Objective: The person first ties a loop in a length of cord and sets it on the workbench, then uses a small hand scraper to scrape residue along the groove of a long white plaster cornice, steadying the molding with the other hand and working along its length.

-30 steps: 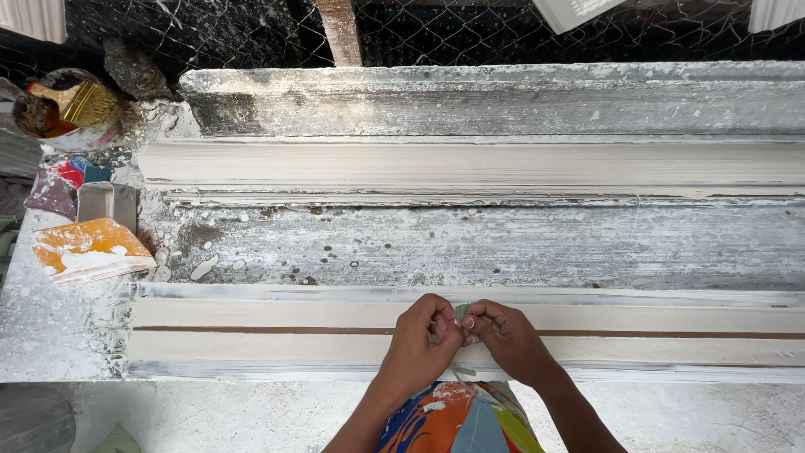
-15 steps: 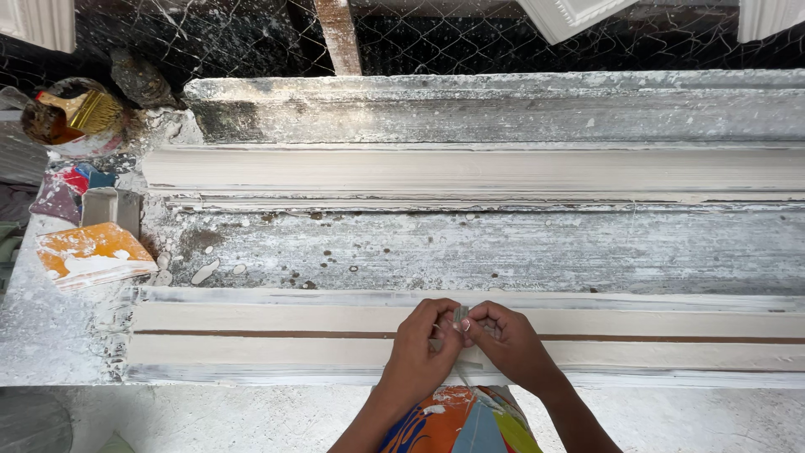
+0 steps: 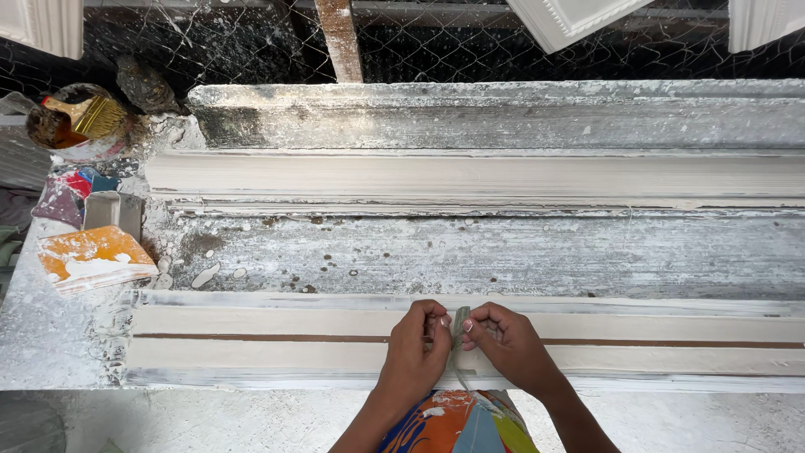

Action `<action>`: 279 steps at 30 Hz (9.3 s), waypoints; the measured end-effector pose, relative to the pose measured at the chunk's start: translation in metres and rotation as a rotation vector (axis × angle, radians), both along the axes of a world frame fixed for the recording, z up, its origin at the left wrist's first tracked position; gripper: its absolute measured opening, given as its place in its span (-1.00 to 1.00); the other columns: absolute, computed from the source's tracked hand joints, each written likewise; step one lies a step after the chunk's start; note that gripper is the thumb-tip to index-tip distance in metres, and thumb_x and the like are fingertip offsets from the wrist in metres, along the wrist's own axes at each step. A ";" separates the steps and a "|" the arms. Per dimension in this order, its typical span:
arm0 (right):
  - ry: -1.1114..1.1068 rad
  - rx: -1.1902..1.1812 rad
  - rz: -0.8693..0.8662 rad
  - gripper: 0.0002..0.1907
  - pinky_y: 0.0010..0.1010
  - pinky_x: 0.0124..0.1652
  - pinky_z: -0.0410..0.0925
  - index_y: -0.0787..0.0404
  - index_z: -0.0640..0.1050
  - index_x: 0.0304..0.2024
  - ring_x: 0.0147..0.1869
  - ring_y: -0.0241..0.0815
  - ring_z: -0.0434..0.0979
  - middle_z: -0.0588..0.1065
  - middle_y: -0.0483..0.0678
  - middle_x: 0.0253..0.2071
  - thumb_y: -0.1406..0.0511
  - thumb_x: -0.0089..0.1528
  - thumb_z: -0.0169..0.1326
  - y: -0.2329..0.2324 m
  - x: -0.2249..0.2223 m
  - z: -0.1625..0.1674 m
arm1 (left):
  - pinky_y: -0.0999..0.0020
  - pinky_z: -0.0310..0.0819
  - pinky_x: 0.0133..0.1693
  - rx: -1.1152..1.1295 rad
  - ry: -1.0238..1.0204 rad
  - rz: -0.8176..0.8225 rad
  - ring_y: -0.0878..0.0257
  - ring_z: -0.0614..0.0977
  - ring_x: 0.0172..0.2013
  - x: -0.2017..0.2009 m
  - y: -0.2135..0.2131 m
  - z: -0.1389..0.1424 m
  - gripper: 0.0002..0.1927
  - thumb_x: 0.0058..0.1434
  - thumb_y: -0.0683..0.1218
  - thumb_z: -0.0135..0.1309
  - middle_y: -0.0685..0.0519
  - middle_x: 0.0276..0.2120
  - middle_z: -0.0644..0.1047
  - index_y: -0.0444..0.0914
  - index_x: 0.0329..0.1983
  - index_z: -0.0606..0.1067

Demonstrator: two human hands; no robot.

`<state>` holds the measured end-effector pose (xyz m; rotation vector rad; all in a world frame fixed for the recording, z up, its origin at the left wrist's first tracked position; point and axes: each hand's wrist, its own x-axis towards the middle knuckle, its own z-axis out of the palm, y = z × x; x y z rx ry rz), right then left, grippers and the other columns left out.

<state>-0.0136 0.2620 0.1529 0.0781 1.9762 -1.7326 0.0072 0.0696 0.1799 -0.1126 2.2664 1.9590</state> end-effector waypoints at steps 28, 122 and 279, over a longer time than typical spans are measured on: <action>-0.055 -0.009 0.083 -0.73 -0.45 -0.12 0.49 0.32 0.58 -0.12 -0.23 -0.34 0.60 0.59 -0.09 -0.32 0.22 0.34 0.03 -0.010 -0.013 -0.018 | 0.47 0.53 -0.38 0.056 -0.108 0.047 0.38 0.60 -0.41 -0.006 -0.002 -0.015 -0.84 0.29 -0.17 0.07 0.02 -0.37 0.59 -0.36 -0.13 0.47; 0.019 0.105 0.111 -0.76 -0.48 -0.23 0.49 0.34 0.61 -0.14 -0.28 -0.31 0.63 0.63 -0.07 -0.30 0.26 0.27 0.15 0.171 -0.045 -0.013 | 0.47 0.46 -0.40 0.136 -0.189 0.127 0.43 0.53 -0.43 -0.022 0.175 -0.015 -0.75 0.33 -0.07 0.12 0.04 -0.45 0.60 -0.37 -0.12 0.61; 0.245 -0.127 -0.088 -0.67 -0.52 -0.26 0.34 0.35 0.62 -0.06 -0.32 -0.41 0.40 0.59 -0.13 -0.31 0.20 0.38 0.00 0.064 -0.064 -0.029 | 0.18 0.53 -0.09 -0.367 0.567 0.135 -0.03 0.65 -0.10 -0.041 0.076 0.003 -0.71 0.31 -0.14 0.09 -0.18 -0.06 0.61 -0.34 0.06 0.52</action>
